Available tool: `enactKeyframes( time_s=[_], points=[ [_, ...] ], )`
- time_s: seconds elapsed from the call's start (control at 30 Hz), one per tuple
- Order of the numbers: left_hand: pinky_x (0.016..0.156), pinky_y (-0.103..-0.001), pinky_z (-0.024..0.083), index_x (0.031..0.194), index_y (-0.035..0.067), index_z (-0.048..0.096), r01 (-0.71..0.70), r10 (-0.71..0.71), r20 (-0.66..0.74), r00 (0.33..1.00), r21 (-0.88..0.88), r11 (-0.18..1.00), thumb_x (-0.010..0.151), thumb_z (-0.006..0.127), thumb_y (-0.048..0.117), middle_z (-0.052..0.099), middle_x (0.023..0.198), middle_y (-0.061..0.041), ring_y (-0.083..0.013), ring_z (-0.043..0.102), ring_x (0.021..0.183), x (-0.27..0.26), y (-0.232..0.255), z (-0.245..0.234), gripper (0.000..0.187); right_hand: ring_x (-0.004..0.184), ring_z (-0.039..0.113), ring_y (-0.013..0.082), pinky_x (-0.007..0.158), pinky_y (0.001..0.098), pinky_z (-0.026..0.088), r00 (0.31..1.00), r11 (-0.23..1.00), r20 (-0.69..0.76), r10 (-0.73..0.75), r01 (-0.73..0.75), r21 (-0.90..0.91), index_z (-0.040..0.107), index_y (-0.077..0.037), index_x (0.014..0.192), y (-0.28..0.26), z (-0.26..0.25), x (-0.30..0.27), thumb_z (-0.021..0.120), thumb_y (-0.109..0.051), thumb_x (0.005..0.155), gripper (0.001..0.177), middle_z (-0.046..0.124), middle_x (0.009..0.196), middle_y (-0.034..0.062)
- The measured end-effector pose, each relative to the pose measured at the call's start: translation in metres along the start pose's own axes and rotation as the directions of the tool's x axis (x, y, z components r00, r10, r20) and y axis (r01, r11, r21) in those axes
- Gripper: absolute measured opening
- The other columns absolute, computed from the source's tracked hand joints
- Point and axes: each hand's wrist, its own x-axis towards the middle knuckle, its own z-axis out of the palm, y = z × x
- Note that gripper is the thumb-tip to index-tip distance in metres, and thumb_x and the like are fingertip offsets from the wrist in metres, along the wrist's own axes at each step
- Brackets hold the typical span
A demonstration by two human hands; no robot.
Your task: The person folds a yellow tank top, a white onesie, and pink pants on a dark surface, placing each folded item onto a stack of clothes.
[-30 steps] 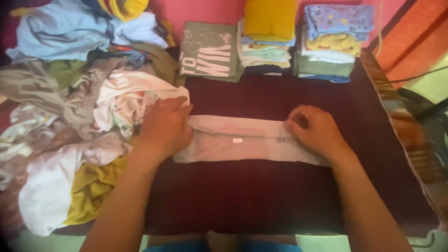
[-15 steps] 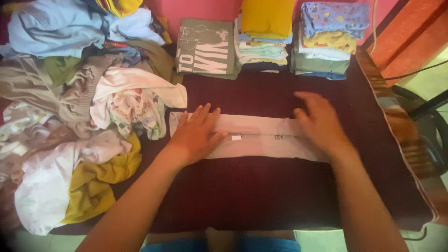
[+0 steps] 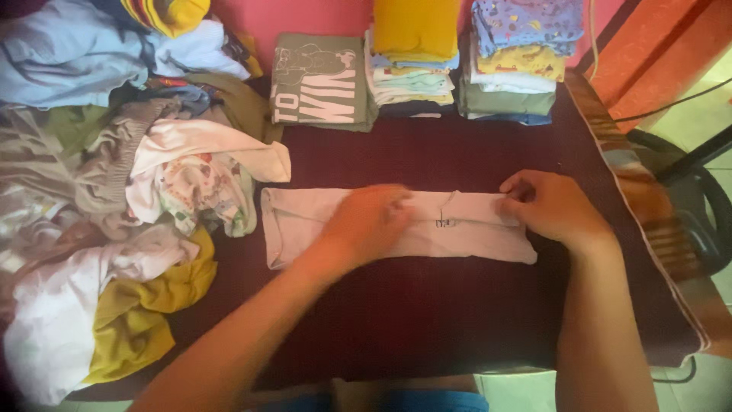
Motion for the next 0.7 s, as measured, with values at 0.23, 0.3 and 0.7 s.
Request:
enactKeyframes(
  time_s=[0.23,0.3,0.7],
  points=[
    [0.090,-0.048,0.054,0.126,0.009,0.066,0.283,-0.285,0.035,0.958,0.044,0.958,0.087,0.068,0.035,0.074,0.110,-0.020,-0.0391,0.070,0.104,0.059,0.034,0.079,0.048,0.079,0.070,0.0171,0.071,0.0337,0.054,0.993,0.988,-0.001,-0.116,0.115,0.100,0.069,-0.005,0.108,0.021,-0.001,0.006,0.078,-0.016,0.079,0.032,0.074,0.084,0.0079],
    [0.088,-0.048,0.054,0.127,0.007,0.065,0.288,-0.288,-0.012,0.958,0.022,0.957,0.085,0.070,0.031,0.073,0.109,-0.020,-0.0391,0.070,0.103,0.060,0.034,0.088,0.048,0.079,0.070,0.0166,0.071,0.0331,0.054,0.992,0.977,0.031,-0.122,0.114,0.180,0.067,-0.005,0.109,0.022,-0.003,0.006,0.076,-0.011,0.079,0.032,0.074,0.083,0.0077],
    [0.089,-0.047,0.051,0.126,0.006,0.062,0.086,-0.094,-0.138,0.986,-0.067,0.994,0.084,0.070,0.008,0.066,0.114,-0.019,-0.0401,0.064,0.106,0.038,0.019,0.099,0.042,0.080,0.066,0.0134,0.067,0.0318,0.054,0.995,0.978,0.027,-0.094,0.087,0.187,0.066,-0.006,0.115,0.013,0.006,0.003,0.079,-0.007,0.078,0.039,0.069,0.089,0.0063]
  ],
)
